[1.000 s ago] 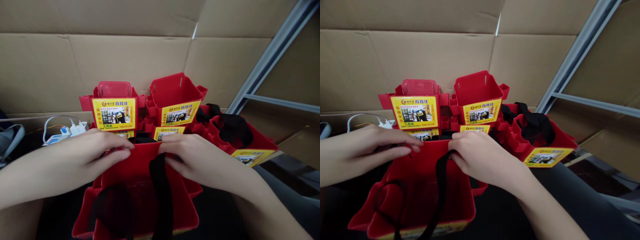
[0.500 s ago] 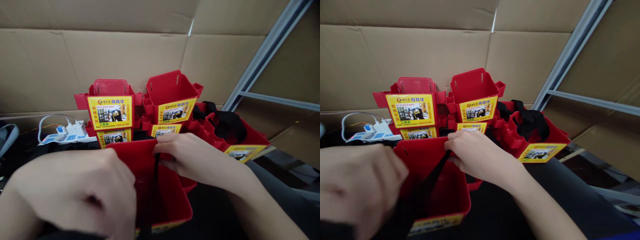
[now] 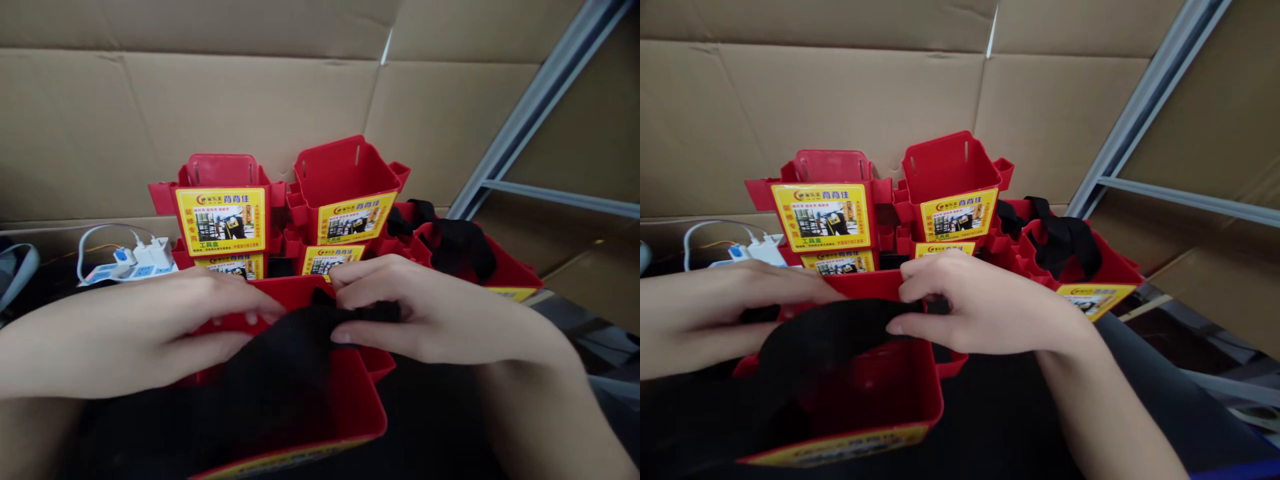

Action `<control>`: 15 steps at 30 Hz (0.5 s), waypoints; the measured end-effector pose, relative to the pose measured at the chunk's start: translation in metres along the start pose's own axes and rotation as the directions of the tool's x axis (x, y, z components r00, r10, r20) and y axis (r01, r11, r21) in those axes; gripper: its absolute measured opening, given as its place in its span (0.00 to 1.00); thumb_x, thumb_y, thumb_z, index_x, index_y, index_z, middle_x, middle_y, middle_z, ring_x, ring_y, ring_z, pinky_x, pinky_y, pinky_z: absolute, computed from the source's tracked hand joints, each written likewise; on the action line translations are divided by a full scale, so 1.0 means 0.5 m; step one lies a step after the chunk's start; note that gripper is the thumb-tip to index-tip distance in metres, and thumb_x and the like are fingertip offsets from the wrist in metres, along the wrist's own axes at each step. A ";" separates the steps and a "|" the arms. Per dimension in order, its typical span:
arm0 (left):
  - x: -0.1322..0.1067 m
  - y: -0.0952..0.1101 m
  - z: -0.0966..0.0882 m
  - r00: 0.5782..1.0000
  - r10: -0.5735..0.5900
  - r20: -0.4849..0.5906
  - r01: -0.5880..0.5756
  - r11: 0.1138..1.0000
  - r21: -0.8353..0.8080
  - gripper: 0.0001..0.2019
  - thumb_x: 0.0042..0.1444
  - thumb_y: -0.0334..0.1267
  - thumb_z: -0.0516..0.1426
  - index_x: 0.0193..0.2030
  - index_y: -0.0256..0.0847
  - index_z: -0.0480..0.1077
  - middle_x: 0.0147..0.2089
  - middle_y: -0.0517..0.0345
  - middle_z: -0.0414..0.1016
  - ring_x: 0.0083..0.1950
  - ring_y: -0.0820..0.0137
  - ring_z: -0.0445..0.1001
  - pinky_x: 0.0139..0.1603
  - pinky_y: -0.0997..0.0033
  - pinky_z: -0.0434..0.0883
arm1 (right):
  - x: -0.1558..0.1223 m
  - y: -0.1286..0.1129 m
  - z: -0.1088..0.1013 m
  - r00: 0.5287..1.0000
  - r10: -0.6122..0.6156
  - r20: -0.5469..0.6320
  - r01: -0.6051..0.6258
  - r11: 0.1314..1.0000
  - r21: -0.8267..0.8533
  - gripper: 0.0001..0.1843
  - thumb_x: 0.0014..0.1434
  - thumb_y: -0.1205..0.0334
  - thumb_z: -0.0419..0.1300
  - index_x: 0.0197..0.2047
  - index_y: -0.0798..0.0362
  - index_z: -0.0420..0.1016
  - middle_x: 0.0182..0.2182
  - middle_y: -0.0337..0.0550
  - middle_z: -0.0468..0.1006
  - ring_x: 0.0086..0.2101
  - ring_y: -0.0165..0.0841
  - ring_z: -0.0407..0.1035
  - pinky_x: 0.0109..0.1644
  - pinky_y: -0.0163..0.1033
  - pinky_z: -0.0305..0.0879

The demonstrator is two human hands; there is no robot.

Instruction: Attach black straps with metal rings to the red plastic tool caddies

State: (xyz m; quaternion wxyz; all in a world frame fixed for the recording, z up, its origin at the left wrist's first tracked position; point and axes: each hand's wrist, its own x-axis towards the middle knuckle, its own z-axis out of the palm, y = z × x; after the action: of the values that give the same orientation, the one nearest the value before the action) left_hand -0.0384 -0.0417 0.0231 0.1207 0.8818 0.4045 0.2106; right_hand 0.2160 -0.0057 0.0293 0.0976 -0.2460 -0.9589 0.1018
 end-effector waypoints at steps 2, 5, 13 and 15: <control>0.002 0.015 0.011 0.994 -0.046 -0.102 0.035 0.994 -0.107 0.13 0.61 0.42 0.48 0.47 0.54 0.71 0.44 0.67 0.76 0.42 0.72 0.74 0.42 0.79 0.71 | 0.002 -0.005 0.001 1.000 0.000 0.002 -0.001 1.000 0.018 0.15 0.62 0.58 0.52 0.30 0.57 0.73 0.27 0.39 0.69 0.28 0.25 0.63 0.33 0.32 0.57; 0.017 0.025 0.027 0.992 -0.108 -0.068 0.088 0.964 -0.250 0.14 0.62 0.44 0.48 0.52 0.56 0.66 0.48 0.66 0.74 0.46 0.72 0.74 0.41 0.79 0.72 | 0.009 -0.012 0.009 1.000 0.017 0.009 -0.017 1.000 -0.002 0.14 0.62 0.60 0.53 0.31 0.56 0.74 0.28 0.39 0.70 0.29 0.25 0.63 0.34 0.32 0.57; 0.029 0.012 -0.004 0.980 0.007 0.199 0.067 0.930 -0.362 0.05 0.50 0.30 0.59 0.31 0.45 0.68 0.29 0.68 0.70 0.29 0.79 0.69 0.29 0.85 0.68 | -0.001 -0.007 0.001 1.000 -0.004 0.010 0.004 0.999 0.037 0.07 0.57 0.60 0.59 0.34 0.54 0.75 0.34 0.38 0.71 0.33 0.25 0.66 0.39 0.30 0.62; 0.031 0.015 -0.006 0.979 0.014 0.206 0.064 0.927 -0.369 0.05 0.51 0.30 0.58 0.32 0.45 0.67 0.30 0.67 0.70 0.30 0.79 0.69 0.30 0.84 0.68 | 0.002 -0.013 0.003 0.997 -0.004 -0.079 0.006 1.000 0.027 0.13 0.54 0.55 0.62 0.41 0.52 0.74 0.40 0.41 0.70 0.40 0.29 0.66 0.45 0.32 0.62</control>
State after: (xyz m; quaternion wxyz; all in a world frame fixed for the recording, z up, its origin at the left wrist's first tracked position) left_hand -0.0260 -0.0345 0.0326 0.3298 0.8543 0.3538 0.1903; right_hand 0.2118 -0.0112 0.0296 0.1392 -0.2461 -0.9534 0.1049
